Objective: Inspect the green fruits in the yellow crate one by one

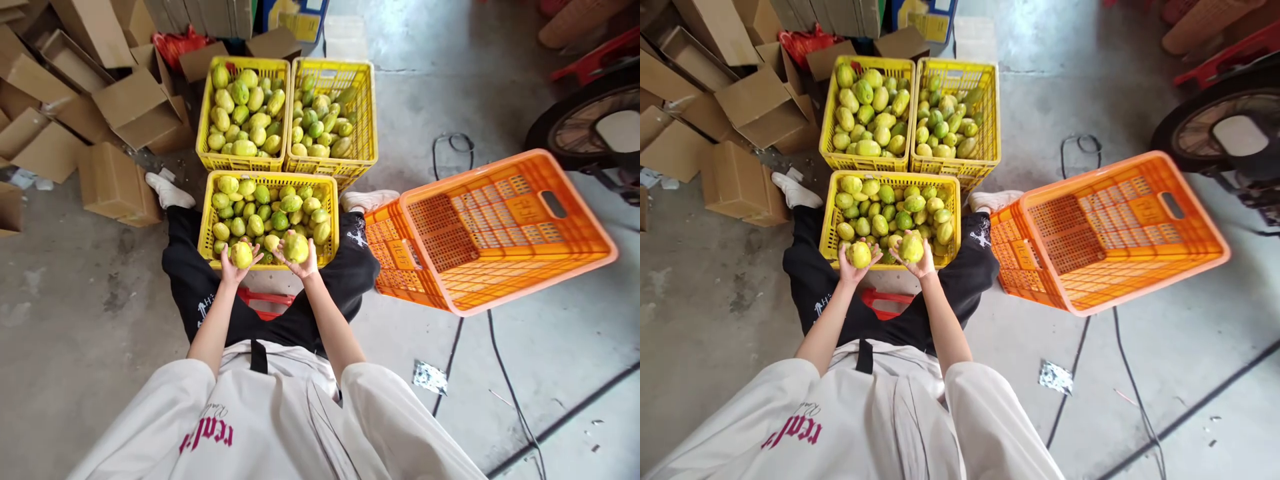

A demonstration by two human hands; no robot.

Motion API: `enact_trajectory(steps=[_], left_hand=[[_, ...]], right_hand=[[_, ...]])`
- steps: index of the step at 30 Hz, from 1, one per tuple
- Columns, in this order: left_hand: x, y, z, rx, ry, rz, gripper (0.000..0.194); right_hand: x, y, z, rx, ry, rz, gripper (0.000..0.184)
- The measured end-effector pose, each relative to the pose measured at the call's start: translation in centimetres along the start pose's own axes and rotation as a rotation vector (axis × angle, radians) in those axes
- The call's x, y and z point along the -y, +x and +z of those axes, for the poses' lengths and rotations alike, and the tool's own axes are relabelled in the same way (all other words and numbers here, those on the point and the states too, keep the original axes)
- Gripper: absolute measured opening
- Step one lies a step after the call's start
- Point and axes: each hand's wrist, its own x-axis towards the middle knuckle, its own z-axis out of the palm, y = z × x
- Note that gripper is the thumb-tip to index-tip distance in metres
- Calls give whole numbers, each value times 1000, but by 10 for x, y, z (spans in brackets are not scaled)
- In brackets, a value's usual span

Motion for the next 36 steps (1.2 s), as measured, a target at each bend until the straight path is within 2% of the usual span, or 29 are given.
enact_trajectory(steps=[3, 9, 13, 17, 21, 24, 28, 30, 32, 34, 36], left_hand=[[0, 0, -1, 5, -2, -52, 42], [5, -1, -3, -65, 10, -108, 30], [6, -4, -3, -76, -42, -109, 25], [7, -5, -3, -109, -50, -102, 17], [9, -3, -3, -107, -10, -81, 16], [9, -2, -5, -87, 8, -119, 18], [10, 0, -8, -76, -16, -153, 21], [9, 2, -10, -83, -27, -159, 22], [10, 3, -12, -96, -29, -161, 22], [10, 3, -13, -105, -19, -162, 22], [11, 2, -13, -101, -4, -160, 23]], right_hand=[[-1, -2, -3, -19, 22, 3, 34], [-5, 3, -21, -211, 12, 181, 26], [-5, 6, -24, -190, -24, 154, 25], [-5, 6, -24, -173, -51, 191, 26], [-5, 7, -25, -198, -50, 239, 27], [-7, 7, -25, -233, -72, 265, 26], [-15, 5, -22, -297, -92, 175, 23], [-16, 12, -12, -336, -84, 136, 22], [-12, 33, 10, -371, -69, 145, 21], [2, 70, 47, -401, -26, 150, 21], [25, 118, 91, -309, -4, 52, 26]])
